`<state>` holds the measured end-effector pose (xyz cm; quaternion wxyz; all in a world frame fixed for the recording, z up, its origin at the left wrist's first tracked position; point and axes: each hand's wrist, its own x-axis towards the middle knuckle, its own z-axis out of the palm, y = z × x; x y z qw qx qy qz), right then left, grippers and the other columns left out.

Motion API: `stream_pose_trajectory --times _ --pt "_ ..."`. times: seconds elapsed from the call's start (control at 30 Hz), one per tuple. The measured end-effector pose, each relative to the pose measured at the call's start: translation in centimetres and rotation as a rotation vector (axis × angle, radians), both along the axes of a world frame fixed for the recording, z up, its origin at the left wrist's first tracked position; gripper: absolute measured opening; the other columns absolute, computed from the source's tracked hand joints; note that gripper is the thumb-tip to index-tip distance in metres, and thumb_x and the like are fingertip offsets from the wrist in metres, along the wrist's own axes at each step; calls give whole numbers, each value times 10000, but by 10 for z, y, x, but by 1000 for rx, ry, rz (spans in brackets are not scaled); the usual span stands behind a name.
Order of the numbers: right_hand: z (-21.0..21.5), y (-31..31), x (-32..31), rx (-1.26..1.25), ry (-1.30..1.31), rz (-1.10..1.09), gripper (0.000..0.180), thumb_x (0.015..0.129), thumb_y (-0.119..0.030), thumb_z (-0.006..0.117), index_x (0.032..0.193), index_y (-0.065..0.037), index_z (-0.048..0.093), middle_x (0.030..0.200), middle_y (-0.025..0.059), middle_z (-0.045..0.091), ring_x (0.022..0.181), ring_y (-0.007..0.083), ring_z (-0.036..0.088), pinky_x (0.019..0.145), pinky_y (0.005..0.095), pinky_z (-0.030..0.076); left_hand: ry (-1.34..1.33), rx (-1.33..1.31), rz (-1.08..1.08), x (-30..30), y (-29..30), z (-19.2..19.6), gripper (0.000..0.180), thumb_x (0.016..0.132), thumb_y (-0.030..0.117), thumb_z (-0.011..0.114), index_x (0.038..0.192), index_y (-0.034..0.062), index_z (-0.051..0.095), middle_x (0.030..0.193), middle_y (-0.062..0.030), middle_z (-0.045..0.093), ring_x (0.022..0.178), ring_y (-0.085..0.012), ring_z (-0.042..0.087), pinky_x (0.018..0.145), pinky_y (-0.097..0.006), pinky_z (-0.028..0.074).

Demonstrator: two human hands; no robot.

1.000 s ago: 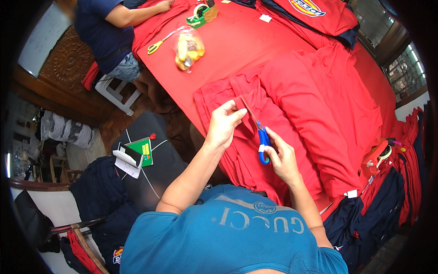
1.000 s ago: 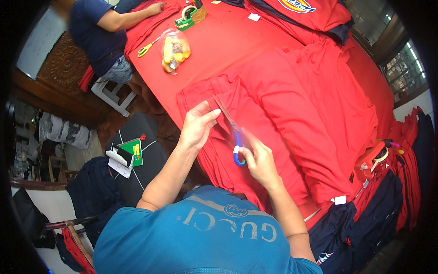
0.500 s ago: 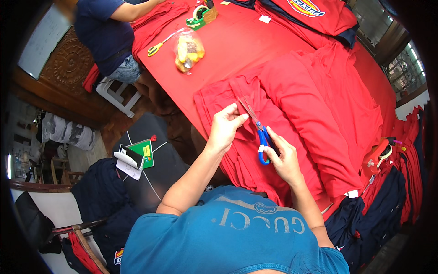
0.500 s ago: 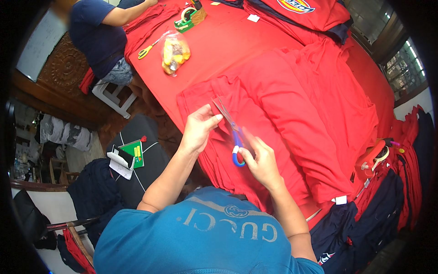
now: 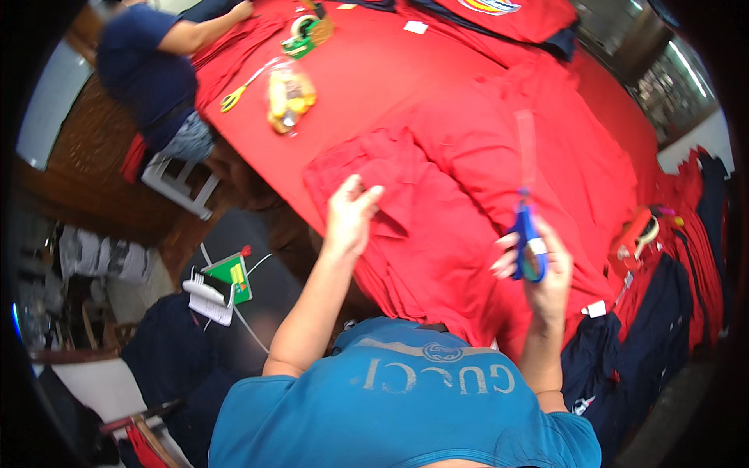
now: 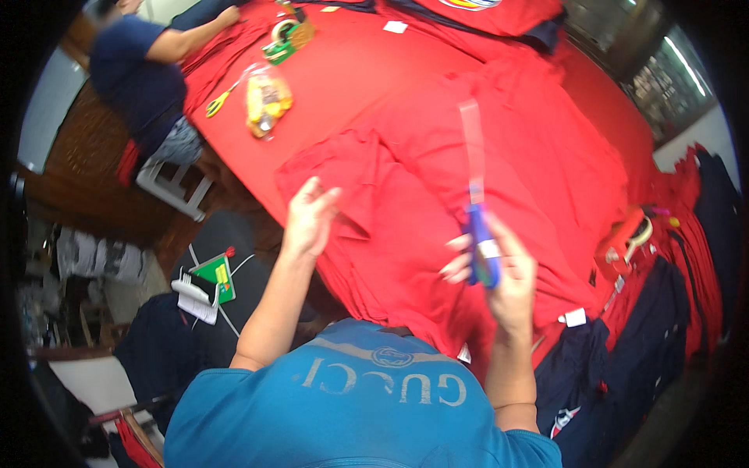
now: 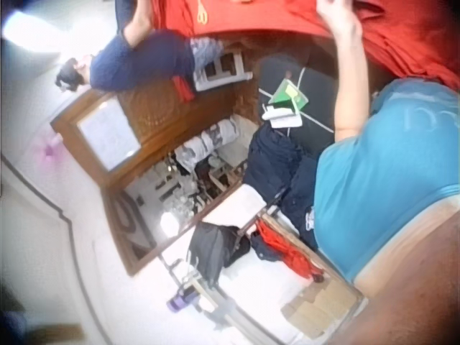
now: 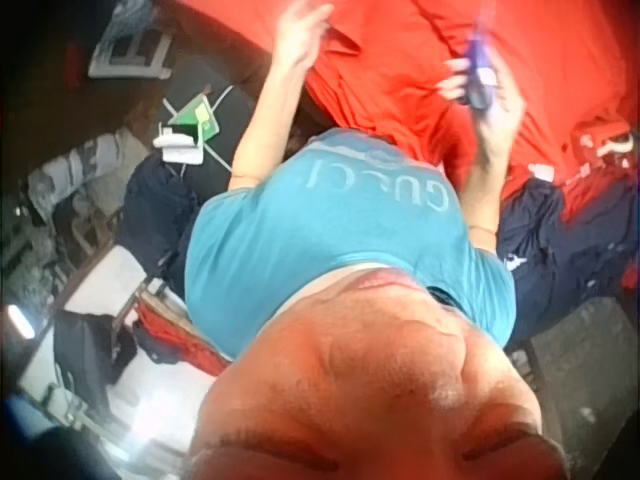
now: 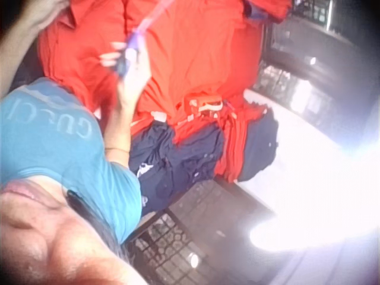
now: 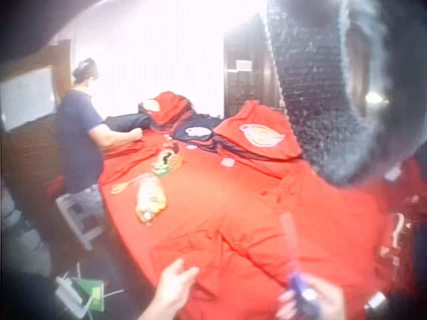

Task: The person uses blue-handled scissors to cut tags and threads from a stack of red jackets on a table. They repeatedly pick up a jacket, trim the tag, and place it back on the pile.

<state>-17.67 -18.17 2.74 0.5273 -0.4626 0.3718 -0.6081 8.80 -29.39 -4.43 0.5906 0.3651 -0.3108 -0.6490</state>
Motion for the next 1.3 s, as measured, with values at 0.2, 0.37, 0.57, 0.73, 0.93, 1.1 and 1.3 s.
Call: stream_pose_trajectory --times 0.2,0.37,0.57,0.73,0.93,1.1,1.3 --pt "19 78 -144 218 957 -1031 367 987 -139 475 1337 -37 516 874 120 649 625 129 627 558 276 522 363 283 30 55 -35 -55 202 868 6 593 1048 77 535 1083 -78 623 1018 -212 598 929 -354 467" --pt "-23 161 -179 914 1243 -1079 311 943 -135 540 1207 20 593 737 179 643 597 225 645 517 362 492 434 321 -39 55 -41 -59 124 873 2 588 980 63 587 1100 -88 637 1082 -244 591 1039 -416 438" --pt "-63 158 -169 930 1576 -996 293 873 -162 602 1083 38 640 942 302 642 955 444 618 820 507 471 375 333 -108 63 -49 -68 262 913 96 553 1163 17 542 1228 -126 600 1187 -284 540 1080 -428 391" --pt "-40 156 -179 1080 1718 -837 283 824 -162 651 1049 9 658 960 264 659 953 420 632 817 490 489 229 299 -117 52 -45 -66 408 927 187 575 1286 15 486 1354 -115 510 1265 -273 468 1101 -414 348" --pt "20 29 -74 -9 1255 -891 318 891 -149 587 1173 -6 624 1156 199 631 1098 319 598 949 372 457 204 232 -83 49 -36 -57 196 904 79 601 1088 82 531 1147 -70 604 1100 -207 576 1004 -423 424" --pt "-14 -126 28 -27 1776 -482 1049 683 -572 740 1516 -226 206 1549 229 161 1415 488 102 1110 649 114 187 161 -41 41 -33 -62 191 928 60 584 1106 51 518 1087 -88 630 1021 -190 618 924 -386 486" --pt "-49 -202 -75 79 1262 -289 660 740 -195 738 1349 -130 491 1006 148 610 881 257 575 738 386 474 77 108 57 38 -33 -75 225 957 80 545 1167 37 477 1094 -115 623 997 -201 627 853 -383 527"
